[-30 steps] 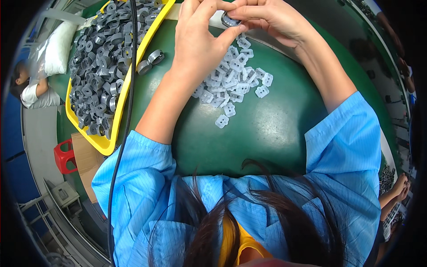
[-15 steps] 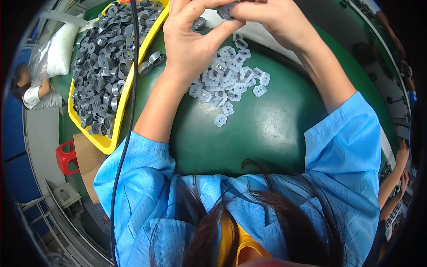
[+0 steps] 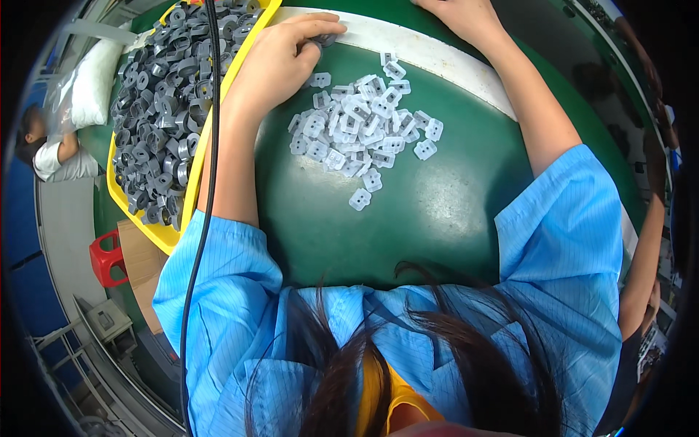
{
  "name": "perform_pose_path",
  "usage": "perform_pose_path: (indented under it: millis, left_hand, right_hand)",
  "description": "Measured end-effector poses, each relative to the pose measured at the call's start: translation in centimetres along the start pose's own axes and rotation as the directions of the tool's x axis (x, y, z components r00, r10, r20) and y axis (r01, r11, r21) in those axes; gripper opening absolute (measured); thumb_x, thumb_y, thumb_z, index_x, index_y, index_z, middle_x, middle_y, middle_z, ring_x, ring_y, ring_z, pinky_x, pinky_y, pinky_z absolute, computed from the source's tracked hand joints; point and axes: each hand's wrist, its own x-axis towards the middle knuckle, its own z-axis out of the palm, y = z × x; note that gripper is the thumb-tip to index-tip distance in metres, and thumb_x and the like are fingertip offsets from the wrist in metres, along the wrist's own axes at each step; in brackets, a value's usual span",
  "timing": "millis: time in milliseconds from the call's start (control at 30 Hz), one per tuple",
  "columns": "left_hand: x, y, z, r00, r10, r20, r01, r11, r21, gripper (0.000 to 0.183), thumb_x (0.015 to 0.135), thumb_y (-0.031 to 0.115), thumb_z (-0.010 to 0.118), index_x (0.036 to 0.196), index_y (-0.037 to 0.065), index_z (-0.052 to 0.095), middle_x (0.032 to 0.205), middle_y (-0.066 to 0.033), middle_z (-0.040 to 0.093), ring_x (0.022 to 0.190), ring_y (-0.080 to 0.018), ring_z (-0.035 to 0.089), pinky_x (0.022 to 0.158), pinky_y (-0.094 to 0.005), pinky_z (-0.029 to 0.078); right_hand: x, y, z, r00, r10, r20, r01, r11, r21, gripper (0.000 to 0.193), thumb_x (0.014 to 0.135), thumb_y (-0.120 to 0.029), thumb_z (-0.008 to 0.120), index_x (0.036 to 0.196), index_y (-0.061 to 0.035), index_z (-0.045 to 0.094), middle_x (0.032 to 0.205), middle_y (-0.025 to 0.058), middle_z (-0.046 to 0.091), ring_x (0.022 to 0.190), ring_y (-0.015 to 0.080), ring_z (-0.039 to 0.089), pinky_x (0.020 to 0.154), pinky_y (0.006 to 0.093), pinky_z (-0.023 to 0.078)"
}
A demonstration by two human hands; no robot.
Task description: The recorder is assembling small plastic keyboard components by snapping white clips into grey keycaps at a factory assembly line.
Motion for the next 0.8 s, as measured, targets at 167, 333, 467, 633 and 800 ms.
perform_pose_path:
  millis: [167,333,467,633,800]
  left_hand:
    - [-0.4,0.4,0.1,0.984,-0.177,-0.022,0.176,0.983,-0.054,0.029,0.091,0.004,0.057,0.119,0.005,0.064,0.119,-0.0086,0.063,0.102,-0.0191,0.063,0.088,-0.0316,0.051]
    - [0.1,-0.2,0.8,0.984,-0.064,-0.167,0.075,0.995,0.061,0.031,0.089,0.006,0.059,0.120,0.006,0.064,0.113,-0.0086,0.064,0.094,-0.0175,0.063,0.082,-0.0282,0.051]
    - [-0.3,-0.2,-0.9,0.995,-0.062,-0.080,0.053,0.993,-0.108,0.056,0.079,-0.011,0.048,0.128,0.012,0.060,0.131,-0.0071,0.057,0.104,-0.0172,0.060,0.086,-0.0267,0.047]
    - [0.5,0.0,-0.1,0.999,0.022,0.032,-0.024,0.999,0.048,0.051,0.081,-0.004,0.060,0.129,0.013,0.059,0.127,-0.0058,0.061,0.106,-0.0206,0.061,0.086,-0.0301,0.049]
    - [0.5,-0.2,0.8,0.961,-0.066,-0.269,0.041,0.994,-0.098,0.040,0.084,0.015,0.072,0.123,0.011,0.062,0.109,-0.0077,0.065,0.095,-0.0204,0.062,0.086,-0.0325,0.050]
  right_hand:
    - [-2.7,-4.5,-0.6,0.903,-0.176,0.392,0.267,0.944,-0.193,0.019,0.079,-0.013,0.067,0.092,0.0016,0.070,0.079,0.0169,0.067,0.077,0.0278,0.066,0.073,0.0362,0.053]
    - [-3.9,-5.2,0.4,0.792,-0.178,0.584,0.411,0.863,-0.295,0.013,0.076,-0.011,0.066,0.079,0.0023,0.064,0.076,0.0197,0.065,0.076,0.0287,0.066,0.069,0.0381,0.050]
    - [-3.4,-4.9,0.3,0.810,-0.114,0.576,0.261,0.948,-0.180,0.012,0.077,-0.009,0.066,0.081,0.0020,0.064,0.074,0.0135,0.065,0.071,0.0212,0.064,0.066,0.0321,0.049]
    - [-2.1,-3.5,0.3,0.879,0.000,0.477,-0.013,1.000,0.022,0.019,0.082,-0.008,0.068,0.098,0.0019,0.065,0.081,0.0056,0.067,0.067,0.0110,0.059,0.062,0.0255,0.048]
    - [-1.9,-1.6,1.1,0.890,0.115,0.442,-0.352,0.789,0.503,0.022,0.084,-0.011,0.073,0.100,0.0027,0.069,0.080,0.0051,0.068,0.069,0.0084,0.061,0.062,0.0223,0.049]
